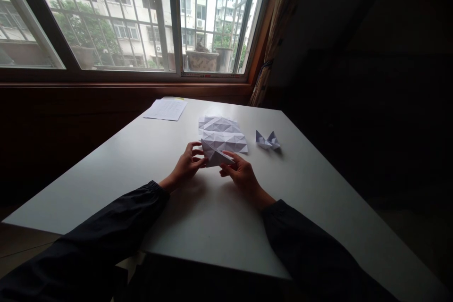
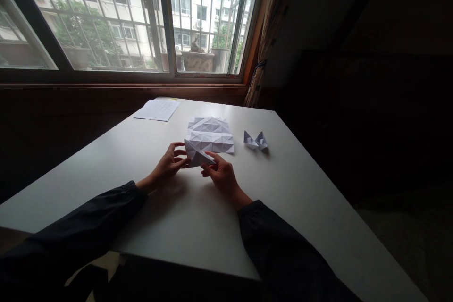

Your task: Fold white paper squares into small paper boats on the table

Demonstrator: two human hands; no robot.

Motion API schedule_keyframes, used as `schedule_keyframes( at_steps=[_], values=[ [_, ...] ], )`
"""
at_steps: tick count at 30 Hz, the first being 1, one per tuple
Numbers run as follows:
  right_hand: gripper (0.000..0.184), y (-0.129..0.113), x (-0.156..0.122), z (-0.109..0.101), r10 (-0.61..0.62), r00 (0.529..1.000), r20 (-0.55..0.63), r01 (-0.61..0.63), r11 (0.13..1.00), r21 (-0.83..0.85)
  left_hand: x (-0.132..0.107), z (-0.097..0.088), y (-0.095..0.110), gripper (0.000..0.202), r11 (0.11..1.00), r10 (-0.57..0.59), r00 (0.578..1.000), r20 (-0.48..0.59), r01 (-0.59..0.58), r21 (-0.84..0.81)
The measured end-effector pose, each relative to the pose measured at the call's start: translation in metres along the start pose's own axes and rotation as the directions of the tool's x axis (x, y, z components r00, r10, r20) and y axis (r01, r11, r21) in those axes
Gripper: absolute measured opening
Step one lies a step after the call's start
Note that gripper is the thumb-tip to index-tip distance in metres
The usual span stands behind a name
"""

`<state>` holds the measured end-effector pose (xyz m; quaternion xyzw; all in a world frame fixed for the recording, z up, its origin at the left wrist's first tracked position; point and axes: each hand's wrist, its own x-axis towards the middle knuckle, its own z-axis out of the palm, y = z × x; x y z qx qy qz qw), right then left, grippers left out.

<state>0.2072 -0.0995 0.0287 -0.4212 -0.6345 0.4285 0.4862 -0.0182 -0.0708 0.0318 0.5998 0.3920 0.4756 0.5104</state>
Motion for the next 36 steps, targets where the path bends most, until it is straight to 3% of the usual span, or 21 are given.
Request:
schedule_keyframes(
  at_steps=[4,9,15,20,24,27,31,36],
  values=[
    [0.055,-0.003,-0.004,-0.001,-0.172,0.985,0.017,0.172,0.969,-0.179,0.002,-0.004,-0.004,0.062,0.998,0.055,0.99,0.127,-0.06,0.033],
    [0.046,-0.002,-0.003,-0.002,-0.282,0.959,0.011,0.267,0.893,-0.362,0.0,-0.005,-0.008,0.074,0.991,0.13,0.916,0.379,-0.129,-0.028],
    [0.056,-0.003,-0.003,-0.002,-0.262,0.965,0.005,0.246,0.9,-0.359,-0.003,0.0,-0.005,0.071,0.992,0.105,0.954,0.281,-0.122,0.044],
    [0.068,-0.005,-0.004,0.0,-0.196,0.98,-0.02,0.184,0.948,-0.261,-0.004,0.0,-0.001,0.055,0.99,0.127,0.939,0.321,-0.138,0.012],
    [0.047,-0.008,-0.005,-0.002,-0.18,0.982,-0.064,0.141,0.909,-0.392,-0.004,-0.004,-0.002,0.053,0.995,0.104,0.911,0.4,-0.098,-0.035],
    [0.044,-0.009,-0.005,-0.002,-0.177,0.984,-0.027,0.146,0.878,-0.455,-0.004,-0.005,-0.002,0.052,0.998,0.055,0.905,0.421,-0.036,-0.053],
    [0.046,-0.006,-0.003,-0.002,-0.156,0.988,0.003,0.149,0.938,-0.314,-0.007,-0.003,-0.001,0.047,0.996,0.009,0.916,0.4,0.028,-0.088],
    [0.045,-0.003,-0.002,-0.002,-0.034,0.994,0.1,0.042,0.996,-0.077,-0.008,0.0,0.004,0.058,0.999,0.029,0.942,0.334,-0.014,-0.048]
  ],
)
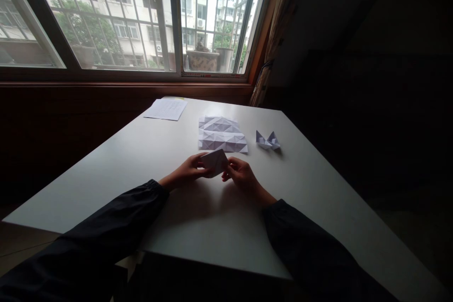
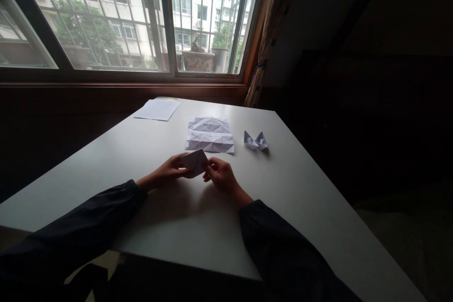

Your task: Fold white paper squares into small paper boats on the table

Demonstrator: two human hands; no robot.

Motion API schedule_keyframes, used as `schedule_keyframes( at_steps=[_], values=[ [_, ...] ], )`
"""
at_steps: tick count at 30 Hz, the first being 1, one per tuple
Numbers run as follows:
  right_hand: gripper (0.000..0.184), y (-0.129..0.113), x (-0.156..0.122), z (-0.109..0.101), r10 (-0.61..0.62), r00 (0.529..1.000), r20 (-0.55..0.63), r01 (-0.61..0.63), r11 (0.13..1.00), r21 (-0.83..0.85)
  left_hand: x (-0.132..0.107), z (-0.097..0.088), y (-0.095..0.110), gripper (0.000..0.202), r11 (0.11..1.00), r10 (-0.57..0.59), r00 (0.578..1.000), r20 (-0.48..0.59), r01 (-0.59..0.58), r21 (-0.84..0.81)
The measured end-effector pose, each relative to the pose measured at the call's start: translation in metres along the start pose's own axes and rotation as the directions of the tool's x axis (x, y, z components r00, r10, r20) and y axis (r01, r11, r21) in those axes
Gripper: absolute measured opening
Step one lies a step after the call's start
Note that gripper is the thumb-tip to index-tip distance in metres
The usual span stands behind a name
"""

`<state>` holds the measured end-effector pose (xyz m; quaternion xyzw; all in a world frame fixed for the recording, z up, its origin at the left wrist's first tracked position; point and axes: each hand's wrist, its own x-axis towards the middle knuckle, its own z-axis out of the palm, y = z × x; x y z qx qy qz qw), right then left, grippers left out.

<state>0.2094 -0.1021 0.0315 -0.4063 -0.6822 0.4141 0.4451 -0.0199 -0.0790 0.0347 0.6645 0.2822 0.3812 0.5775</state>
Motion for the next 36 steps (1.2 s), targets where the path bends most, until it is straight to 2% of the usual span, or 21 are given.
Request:
schedule_keyframes(
  at_steps=[3,6,12,13,15,17,19,21,23,26,32,36],
  values=[
    [0.044,-0.001,-0.001,0.0,0.014,1.0,-0.01,-0.015,0.998,-0.069,0.001,0.001,-0.001,0.068,1.0,-0.014,0.998,-0.061,0.016,0.027],
    [0.042,0.0,-0.001,0.002,0.036,0.999,-0.014,-0.037,0.993,-0.112,0.001,0.001,-0.005,0.068,0.999,-0.006,0.997,-0.078,0.009,0.038],
    [0.045,0.005,0.0,0.006,0.069,0.997,-0.043,-0.067,0.997,0.045,-0.001,0.003,-0.008,0.072,0.997,-0.071,0.996,-0.055,0.069,-0.032],
    [0.046,0.006,0.001,0.005,0.079,0.996,-0.051,-0.076,0.995,0.06,0.0,0.003,-0.009,0.072,0.997,-0.073,0.995,-0.066,0.074,0.007],
    [0.04,0.008,0.002,0.001,0.095,0.992,-0.081,-0.093,0.995,0.022,0.002,0.002,-0.011,0.068,0.981,-0.034,0.995,-0.099,0.052,0.189],
    [0.025,0.01,0.001,-0.004,0.062,0.991,-0.116,-0.077,0.989,-0.129,0.003,-0.001,-0.015,0.053,0.889,0.077,0.992,-0.104,-0.021,0.457],
    [0.012,0.014,-0.001,-0.009,-0.017,0.993,-0.113,-0.025,0.933,-0.36,0.002,-0.006,-0.022,0.037,0.72,0.193,0.979,-0.069,-0.093,0.687],
    [0.009,0.019,-0.003,-0.011,-0.095,0.993,-0.075,0.037,0.831,-0.556,0.0,-0.012,-0.028,0.029,0.583,0.246,0.969,-0.033,-0.121,0.803],
    [0.008,0.023,-0.006,-0.011,-0.157,0.987,-0.031,0.097,0.74,-0.666,-0.002,-0.015,-0.032,0.028,0.53,0.249,0.968,-0.014,-0.124,0.839],
    [0.006,0.029,-0.008,-0.009,-0.211,0.977,0.013,0.158,0.69,-0.706,-0.004,-0.015,-0.032,0.028,0.528,0.266,0.964,0.022,-0.164,0.833],
    [0.018,0.025,-0.014,-0.003,-0.268,0.96,0.085,0.255,0.698,-0.669,-0.011,-0.005,-0.025,0.019,0.6,0.274,0.957,0.093,-0.246,0.762],
    [0.02,0.016,-0.016,-0.004,-0.253,0.959,0.13,0.273,0.683,-0.677,-0.016,-0.005,-0.017,0.014,0.586,0.27,0.952,0.143,-0.28,0.761]
  ],
)
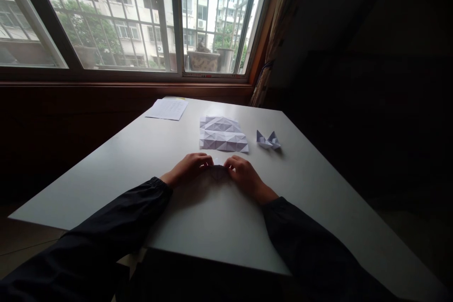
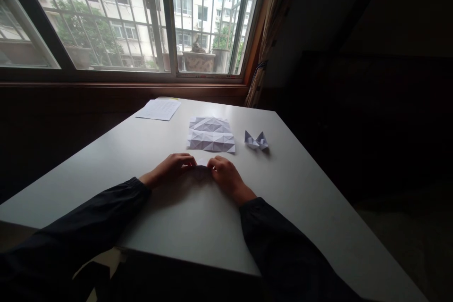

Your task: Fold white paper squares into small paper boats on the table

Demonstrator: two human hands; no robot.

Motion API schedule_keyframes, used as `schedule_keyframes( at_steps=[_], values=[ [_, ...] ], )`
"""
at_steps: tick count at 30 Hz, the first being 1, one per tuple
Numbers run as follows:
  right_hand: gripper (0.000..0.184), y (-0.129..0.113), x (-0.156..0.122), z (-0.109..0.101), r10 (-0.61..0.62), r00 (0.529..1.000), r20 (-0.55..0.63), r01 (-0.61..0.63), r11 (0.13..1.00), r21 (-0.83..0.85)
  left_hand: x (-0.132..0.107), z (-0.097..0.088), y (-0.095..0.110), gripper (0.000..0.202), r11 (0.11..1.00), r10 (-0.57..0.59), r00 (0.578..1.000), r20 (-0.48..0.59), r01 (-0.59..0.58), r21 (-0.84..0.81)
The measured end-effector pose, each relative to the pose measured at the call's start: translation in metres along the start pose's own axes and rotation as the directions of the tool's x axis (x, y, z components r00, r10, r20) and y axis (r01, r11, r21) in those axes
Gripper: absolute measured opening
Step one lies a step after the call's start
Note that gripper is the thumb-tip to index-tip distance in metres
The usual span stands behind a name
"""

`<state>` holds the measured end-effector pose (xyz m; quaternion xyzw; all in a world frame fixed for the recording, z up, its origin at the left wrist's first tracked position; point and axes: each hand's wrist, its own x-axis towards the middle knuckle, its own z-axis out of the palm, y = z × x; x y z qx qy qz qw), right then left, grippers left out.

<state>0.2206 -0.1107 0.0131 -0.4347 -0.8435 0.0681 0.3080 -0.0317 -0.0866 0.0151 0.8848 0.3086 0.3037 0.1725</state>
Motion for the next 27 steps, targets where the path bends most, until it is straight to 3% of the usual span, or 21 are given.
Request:
schedule_keyframes(
  at_steps=[9,19,27],
  values=[
    [0.026,0.003,-0.001,-0.012,-0.115,0.984,0.134,0.113,0.993,0.023,-0.002,-0.017,-0.003,0.021,0.986,0.08,0.988,0.131,-0.06,-0.153],
    [0.014,-0.023,-0.007,0.001,-0.173,0.968,0.18,0.216,0.941,-0.26,-0.005,-0.003,0.018,0.024,0.974,0.088,0.979,0.184,-0.124,0.191],
    [0.021,-0.013,-0.009,0.001,-0.196,0.966,0.167,0.228,0.951,-0.207,-0.007,-0.01,0.003,0.027,0.976,0.163,0.96,0.229,-0.191,0.106]
  ],
)
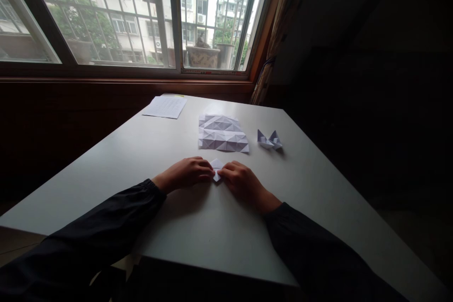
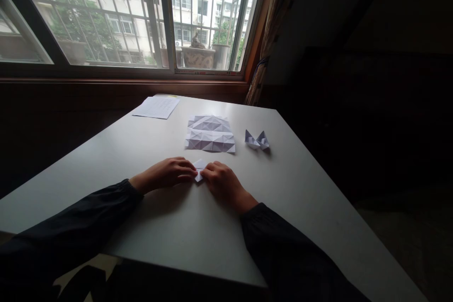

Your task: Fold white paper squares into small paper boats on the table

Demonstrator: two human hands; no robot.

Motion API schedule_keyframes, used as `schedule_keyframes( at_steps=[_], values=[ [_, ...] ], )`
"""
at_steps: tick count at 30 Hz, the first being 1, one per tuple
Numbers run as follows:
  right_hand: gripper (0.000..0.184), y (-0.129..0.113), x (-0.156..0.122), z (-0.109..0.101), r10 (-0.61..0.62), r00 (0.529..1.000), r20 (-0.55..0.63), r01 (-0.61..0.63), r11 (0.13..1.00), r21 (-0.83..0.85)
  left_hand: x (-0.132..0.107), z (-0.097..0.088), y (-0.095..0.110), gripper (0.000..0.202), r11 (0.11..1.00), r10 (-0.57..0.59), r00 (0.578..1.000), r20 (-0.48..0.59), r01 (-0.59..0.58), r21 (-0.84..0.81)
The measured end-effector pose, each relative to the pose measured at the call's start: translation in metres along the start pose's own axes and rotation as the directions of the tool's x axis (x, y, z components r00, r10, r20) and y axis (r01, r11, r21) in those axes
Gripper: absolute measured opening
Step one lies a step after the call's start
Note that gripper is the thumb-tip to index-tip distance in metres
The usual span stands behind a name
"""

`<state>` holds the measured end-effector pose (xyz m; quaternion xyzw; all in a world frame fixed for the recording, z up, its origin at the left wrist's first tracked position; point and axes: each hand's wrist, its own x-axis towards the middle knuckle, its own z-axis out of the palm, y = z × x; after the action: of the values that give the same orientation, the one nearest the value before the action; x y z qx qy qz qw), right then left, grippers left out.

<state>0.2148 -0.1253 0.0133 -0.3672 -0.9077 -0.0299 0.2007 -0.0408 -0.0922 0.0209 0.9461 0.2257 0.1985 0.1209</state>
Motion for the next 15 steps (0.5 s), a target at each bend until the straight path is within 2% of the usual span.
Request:
schedule_keyframes(
  at_steps=[5,10,12,15],
  values=[
    [0.027,0.011,-0.003,0.005,-0.024,0.998,-0.051,0.027,0.997,0.069,0.004,-0.002,-0.016,0.028,0.995,0.102,0.995,0.002,-0.102,-0.01],
    [0.026,0.023,0.001,0.002,-0.18,0.983,-0.027,0.182,0.98,0.079,0.017,-0.01,-0.026,0.021,0.967,0.252,0.967,-0.026,-0.253,-0.015],
    [0.026,0.029,0.004,0.0,-0.224,0.975,-0.015,0.224,0.971,0.082,0.023,-0.012,-0.03,0.019,0.956,0.292,0.956,-0.024,-0.291,0.021],
    [0.026,0.039,0.006,0.001,-0.216,0.976,-0.04,0.219,0.968,0.119,0.028,-0.011,-0.036,0.018,0.918,0.371,0.928,0.02,-0.37,0.143]
  ],
)
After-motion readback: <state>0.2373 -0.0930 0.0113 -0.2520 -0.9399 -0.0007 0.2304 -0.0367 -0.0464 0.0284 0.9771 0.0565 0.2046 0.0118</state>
